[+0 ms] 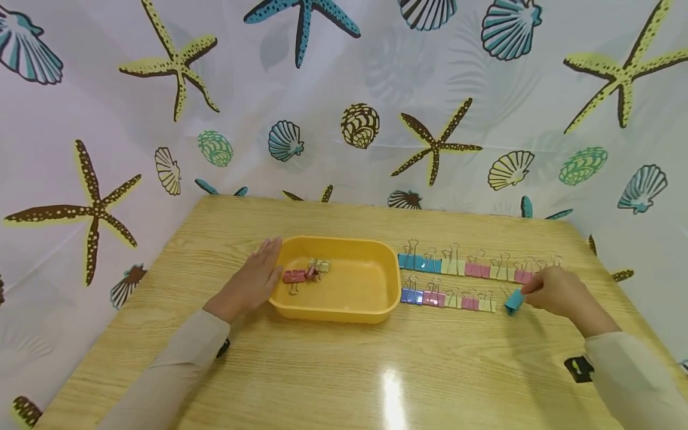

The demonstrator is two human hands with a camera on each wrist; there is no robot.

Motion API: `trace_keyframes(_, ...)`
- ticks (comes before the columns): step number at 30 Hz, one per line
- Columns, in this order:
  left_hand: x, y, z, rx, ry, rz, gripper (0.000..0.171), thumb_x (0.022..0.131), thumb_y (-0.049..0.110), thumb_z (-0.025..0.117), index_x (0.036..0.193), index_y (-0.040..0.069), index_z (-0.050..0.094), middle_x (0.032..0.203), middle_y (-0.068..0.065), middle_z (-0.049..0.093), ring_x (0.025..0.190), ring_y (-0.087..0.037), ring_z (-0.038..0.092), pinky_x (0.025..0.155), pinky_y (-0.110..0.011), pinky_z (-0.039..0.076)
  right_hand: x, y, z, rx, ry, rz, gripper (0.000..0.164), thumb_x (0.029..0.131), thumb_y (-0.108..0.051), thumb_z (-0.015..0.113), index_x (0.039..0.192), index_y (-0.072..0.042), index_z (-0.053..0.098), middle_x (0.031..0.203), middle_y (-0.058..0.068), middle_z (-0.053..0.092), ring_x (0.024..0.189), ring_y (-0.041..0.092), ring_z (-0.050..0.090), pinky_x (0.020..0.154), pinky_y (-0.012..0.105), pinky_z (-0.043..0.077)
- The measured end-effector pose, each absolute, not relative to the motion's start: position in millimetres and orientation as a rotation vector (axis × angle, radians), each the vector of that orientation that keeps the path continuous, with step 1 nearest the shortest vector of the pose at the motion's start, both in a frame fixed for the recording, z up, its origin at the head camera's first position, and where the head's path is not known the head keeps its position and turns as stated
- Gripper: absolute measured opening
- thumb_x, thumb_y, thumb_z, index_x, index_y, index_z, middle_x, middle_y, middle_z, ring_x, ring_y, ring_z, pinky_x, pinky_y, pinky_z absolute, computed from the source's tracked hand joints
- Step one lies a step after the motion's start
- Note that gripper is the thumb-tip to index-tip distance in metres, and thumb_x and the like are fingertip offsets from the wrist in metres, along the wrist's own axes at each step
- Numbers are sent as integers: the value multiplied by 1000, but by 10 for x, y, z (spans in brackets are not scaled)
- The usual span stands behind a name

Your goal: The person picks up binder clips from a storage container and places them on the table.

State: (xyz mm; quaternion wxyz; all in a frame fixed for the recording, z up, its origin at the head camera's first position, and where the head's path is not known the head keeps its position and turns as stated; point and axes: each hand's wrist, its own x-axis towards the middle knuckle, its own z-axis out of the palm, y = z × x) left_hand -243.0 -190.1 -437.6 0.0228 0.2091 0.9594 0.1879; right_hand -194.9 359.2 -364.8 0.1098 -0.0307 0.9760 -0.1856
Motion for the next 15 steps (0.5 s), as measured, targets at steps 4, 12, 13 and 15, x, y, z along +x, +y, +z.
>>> trace_keyframes(4,-2420,-1909,-4368,650,2969,580,62,106,28,30,154,2,1,161,-15,5,147,-32,2,116,-56,10,-1991,3603,-3685,-71,2835,-552,17,87,-10,65,88,6,70,76,7,67,67,19,62,61,40,52)
trace_keyframes(12,-2412,-1911,-4374,655,2972,584,61,106,27,30,153,1,1,160,-16,6,147,-33,2,116,-56,10,-2063,3575,-3671,-138,2808,-455,16,88,-8,63,84,5,71,70,7,66,62,16,58,59,38,50)
trace_keyframes(13,-2409,-1912,-4373,655,2972,586,61,106,28,29,153,1,1,160,-16,6,147,-33,2,116,-56,10,-2065,3566,-3656,-148,2806,-437,16,88,-7,63,83,5,71,67,5,65,60,16,57,58,37,49)
trace_keyframes(15,-2405,-1915,-4373,655,2973,586,61,106,28,29,153,1,1,160,-16,6,147,-33,2,116,-56,10,-2069,3545,-3625,-161,2792,-411,16,88,-8,64,79,3,72,61,2,61,56,15,53,56,34,46)
